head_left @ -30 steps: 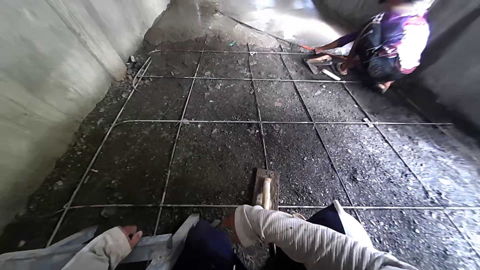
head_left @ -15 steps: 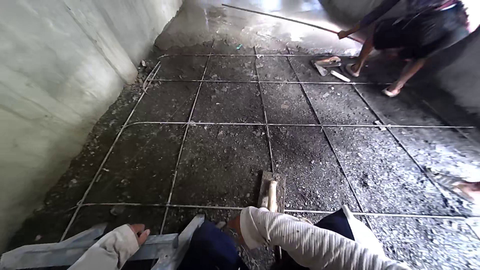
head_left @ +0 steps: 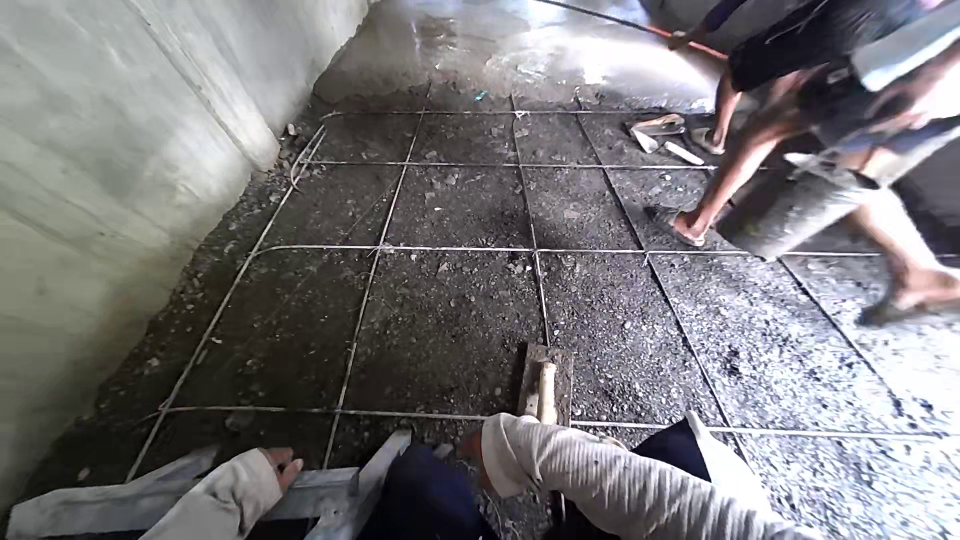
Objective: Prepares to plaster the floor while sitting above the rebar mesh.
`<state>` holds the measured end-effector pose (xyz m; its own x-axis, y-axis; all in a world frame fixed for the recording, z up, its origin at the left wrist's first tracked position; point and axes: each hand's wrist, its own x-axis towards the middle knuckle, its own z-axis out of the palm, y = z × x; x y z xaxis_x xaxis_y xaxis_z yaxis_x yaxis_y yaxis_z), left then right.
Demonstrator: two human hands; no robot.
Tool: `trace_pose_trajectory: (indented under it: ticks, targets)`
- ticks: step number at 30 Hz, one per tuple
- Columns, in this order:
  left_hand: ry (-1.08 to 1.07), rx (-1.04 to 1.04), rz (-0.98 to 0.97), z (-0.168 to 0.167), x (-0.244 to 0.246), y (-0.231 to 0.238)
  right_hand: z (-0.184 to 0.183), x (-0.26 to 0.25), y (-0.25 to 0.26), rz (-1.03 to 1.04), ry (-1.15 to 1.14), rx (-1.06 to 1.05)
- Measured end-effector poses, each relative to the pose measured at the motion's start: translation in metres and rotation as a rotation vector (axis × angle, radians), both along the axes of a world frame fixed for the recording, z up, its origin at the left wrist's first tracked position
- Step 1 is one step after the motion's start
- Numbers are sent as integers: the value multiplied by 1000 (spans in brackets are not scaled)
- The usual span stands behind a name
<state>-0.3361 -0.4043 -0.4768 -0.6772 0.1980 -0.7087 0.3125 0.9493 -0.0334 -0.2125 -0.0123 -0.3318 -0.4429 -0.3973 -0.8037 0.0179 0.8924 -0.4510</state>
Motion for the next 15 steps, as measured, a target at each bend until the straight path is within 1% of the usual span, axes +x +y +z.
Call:
trace_pose_trajectory:
  ticks: [1,3,9,12,15]
  targets:
    - [4,1,-5,-1,0,0,5,-1,2,33,-9,11]
    - [5,-12,-15,-3,-2,-2,1,0,4,15,-4,3]
    - [-22,-49,-20,-6,-5,-2,13,-2,7,40,-15,-8]
    - [-40,-59,-12,-1,-4,2,5,-1,9,45,-4,-17]
    - [-37,-48,-2,-1,-5,2,9,-1,8,27,-17,-3]
